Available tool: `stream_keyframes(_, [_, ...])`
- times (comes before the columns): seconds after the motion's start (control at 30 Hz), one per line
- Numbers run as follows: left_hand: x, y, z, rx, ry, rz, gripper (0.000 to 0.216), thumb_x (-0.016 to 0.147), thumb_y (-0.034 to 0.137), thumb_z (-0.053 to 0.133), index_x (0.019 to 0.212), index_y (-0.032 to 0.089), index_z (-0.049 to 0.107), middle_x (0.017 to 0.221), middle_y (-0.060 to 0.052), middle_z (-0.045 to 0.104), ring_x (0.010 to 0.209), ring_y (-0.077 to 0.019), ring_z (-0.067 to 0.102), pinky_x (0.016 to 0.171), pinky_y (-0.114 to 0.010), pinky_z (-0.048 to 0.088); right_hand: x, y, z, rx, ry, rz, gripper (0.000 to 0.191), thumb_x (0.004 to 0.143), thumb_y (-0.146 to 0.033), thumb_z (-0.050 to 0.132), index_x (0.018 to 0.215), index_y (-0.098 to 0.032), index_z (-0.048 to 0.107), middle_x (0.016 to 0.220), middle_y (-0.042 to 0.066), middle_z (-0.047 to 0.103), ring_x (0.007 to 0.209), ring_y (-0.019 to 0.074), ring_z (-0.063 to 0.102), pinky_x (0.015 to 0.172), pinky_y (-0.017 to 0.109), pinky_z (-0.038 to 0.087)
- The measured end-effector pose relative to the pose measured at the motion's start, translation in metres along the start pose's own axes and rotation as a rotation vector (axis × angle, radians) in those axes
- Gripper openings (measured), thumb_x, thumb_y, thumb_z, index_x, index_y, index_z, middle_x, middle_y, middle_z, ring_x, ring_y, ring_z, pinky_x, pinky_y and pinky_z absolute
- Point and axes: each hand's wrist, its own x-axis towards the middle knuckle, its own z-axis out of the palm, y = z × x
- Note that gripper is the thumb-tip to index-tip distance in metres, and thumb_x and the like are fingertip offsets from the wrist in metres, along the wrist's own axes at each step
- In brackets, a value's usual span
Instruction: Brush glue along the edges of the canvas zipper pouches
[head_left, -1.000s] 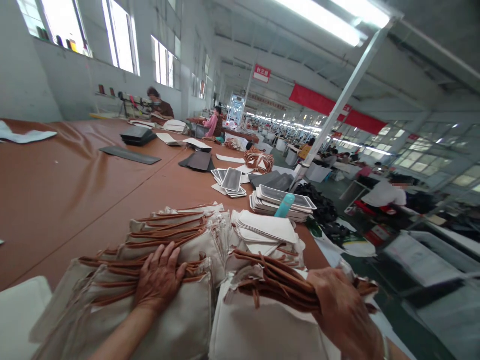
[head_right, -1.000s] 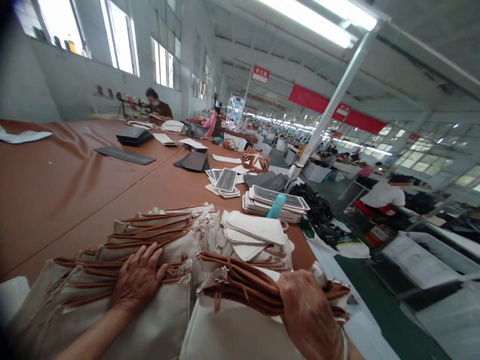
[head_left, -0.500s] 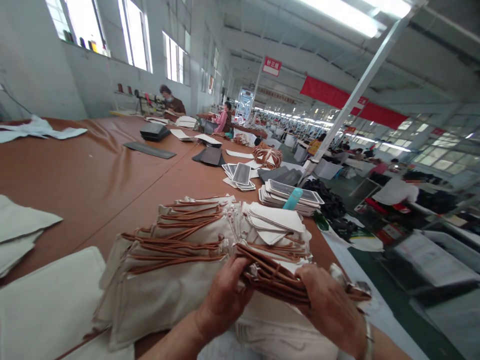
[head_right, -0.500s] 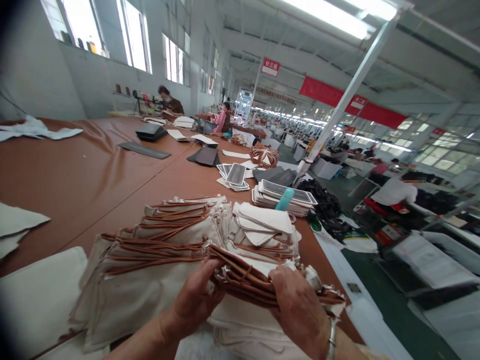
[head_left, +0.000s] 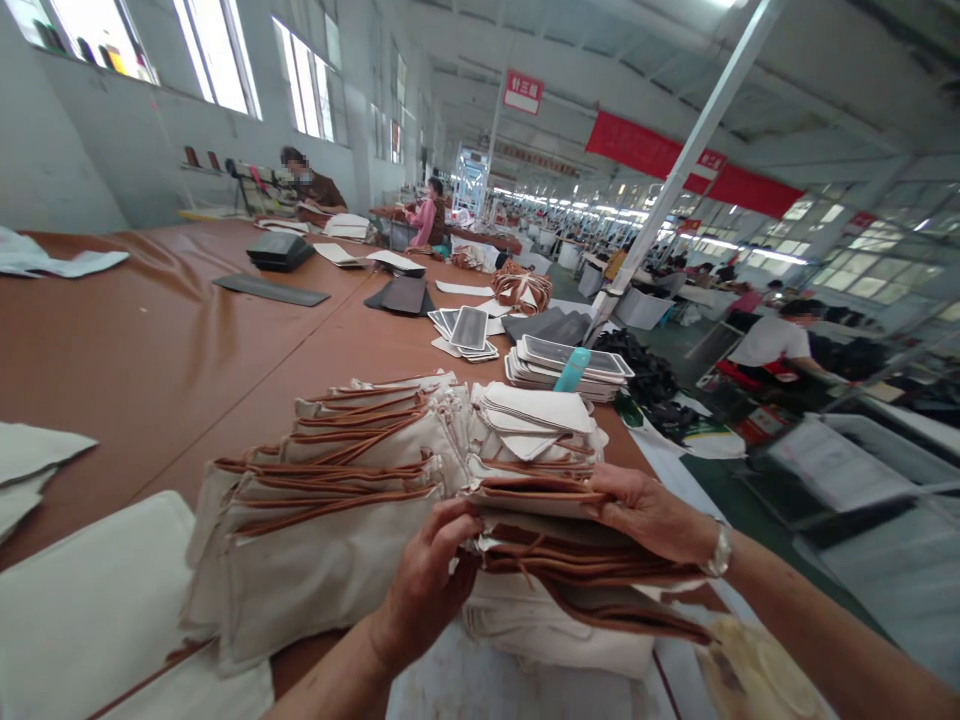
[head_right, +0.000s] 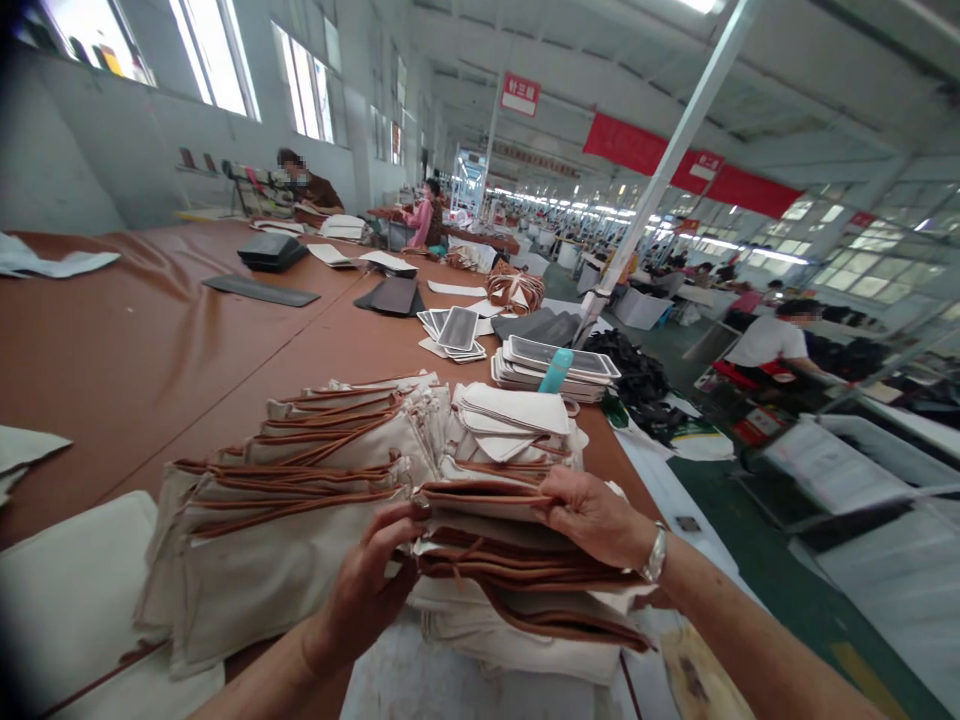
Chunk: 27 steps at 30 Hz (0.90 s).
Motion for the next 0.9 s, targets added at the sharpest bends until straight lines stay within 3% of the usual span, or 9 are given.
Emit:
stream_keyframes(0.23, [-0.003,-0.006,0.004,-0.049,0.017,-0.042,0.021,0.093,0.011,0.051,0.111,0.022,0.051,0.147,-0.016,0.037,0.113,-0.0208,0.064,0.095,-0.037,0.055,-0.009,0.000,0.002,-0.010,-0.030,0.015,0.034,0.101,-0.043,0.042,0.083,-0.020,0.060,0.086,0.003,0.059,0.082,0.0187,0.054,0.077,0.031,0.045])
stream_keyframes(0.33, [-0.002,-0.007,0.005,-0.053,-0.017,-0.053,0.020,0.091,0.012,0.055,0.108,0.022,0.050,0.155,-0.018,0.031,0.116,-0.0222,0.061,0.093,-0.037,0.055,-0.018,-0.008,0.010,-0.015,-0.092,-0.008,0.039,0.102,-0.049,0.037,0.100,-0.023,0.066,0.097,0.005,0.064,0.091,0.0213,0.058,0.084,0.034,0.045])
stream_keyframes(0.4, [-0.002,-0.008,0.005,-0.055,-0.036,-0.061,0.022,0.090,0.011,0.057,0.107,0.022,0.049,0.158,-0.019,0.028,0.115,-0.0215,0.061,0.092,-0.037,0.054,-0.026,-0.014,0.015,-0.064,-0.132,-0.002,0.045,0.098,-0.058,0.045,0.116,-0.023,0.065,0.105,0.008,0.065,0.095,0.0242,0.059,0.085,0.036,0.046])
stream_keyframes(0.5, [0.000,-0.013,0.005,-0.076,-0.074,-0.066,0.025,0.090,0.009,0.055,0.110,0.023,0.048,0.152,-0.019,0.040,0.121,-0.0231,0.058,0.098,-0.041,0.051,-0.038,-0.029,0.029,-0.265,-0.038,0.029,0.085,0.074,-0.070,0.072,0.138,-0.016,0.052,0.123,0.016,0.061,0.109,0.0333,0.056,0.097,0.047,0.043])
stream_keyframes(0.6, [0.008,-0.013,0.009,-0.098,-0.068,-0.078,0.023,0.092,0.013,0.053,0.112,0.023,0.049,0.131,-0.016,0.058,0.123,-0.0240,0.057,0.099,-0.041,0.050,-0.045,-0.041,0.055,-0.459,0.113,0.005,0.114,0.055,-0.059,0.084,0.148,-0.011,0.039,0.132,0.020,0.054,0.116,0.0399,0.050,0.104,0.057,0.037])
stream_keyframes(0.67, [0.016,-0.004,0.012,-0.101,-0.044,-0.085,0.018,0.093,0.017,0.053,0.110,0.023,0.050,0.118,-0.012,0.062,0.112,-0.0217,0.061,0.091,-0.036,0.053,-0.047,-0.040,0.071,-0.541,0.191,-0.001,0.107,0.059,-0.039,0.079,0.150,-0.009,0.032,0.128,0.020,0.056,0.113,0.0389,0.053,0.103,0.057,0.038])
stream_keyframes(0.73, [0.025,0.011,0.012,-0.100,-0.024,-0.074,0.010,0.095,0.021,0.053,0.105,0.023,0.052,0.107,-0.010,0.063,0.100,-0.0200,0.062,0.083,-0.034,0.053,-0.048,-0.033,0.074,-0.614,0.270,0.024,0.093,0.060,-0.020,0.067,0.146,-0.010,0.035,0.116,0.018,0.063,0.103,0.0362,0.059,0.096,0.055,0.044])
stream_keyframes(0.83, [0.033,0.041,-0.005,-0.113,0.030,-0.053,0.010,0.096,0.027,0.054,0.106,0.024,0.053,0.099,-0.008,0.063,0.090,-0.0197,0.061,0.077,-0.034,0.053,-0.051,-0.037,0.050,-0.645,0.315,0.021,0.068,0.062,-0.014,0.057,0.130,-0.020,0.051,0.099,0.011,0.069,0.081,0.0301,0.065,0.075,0.045,0.052])
stream_keyframes(0.9, [0.030,0.058,-0.031,-0.103,0.121,-0.085,0.017,0.094,0.029,0.059,0.110,0.025,0.055,0.099,-0.007,0.064,0.092,-0.0205,0.063,0.076,-0.033,0.055,-0.052,-0.059,0.022,-0.599,0.316,-0.060,0.056,0.068,-0.016,0.054,0.124,-0.026,0.055,0.101,0.007,0.070,0.079,0.0270,0.067,0.069,0.039,0.053])
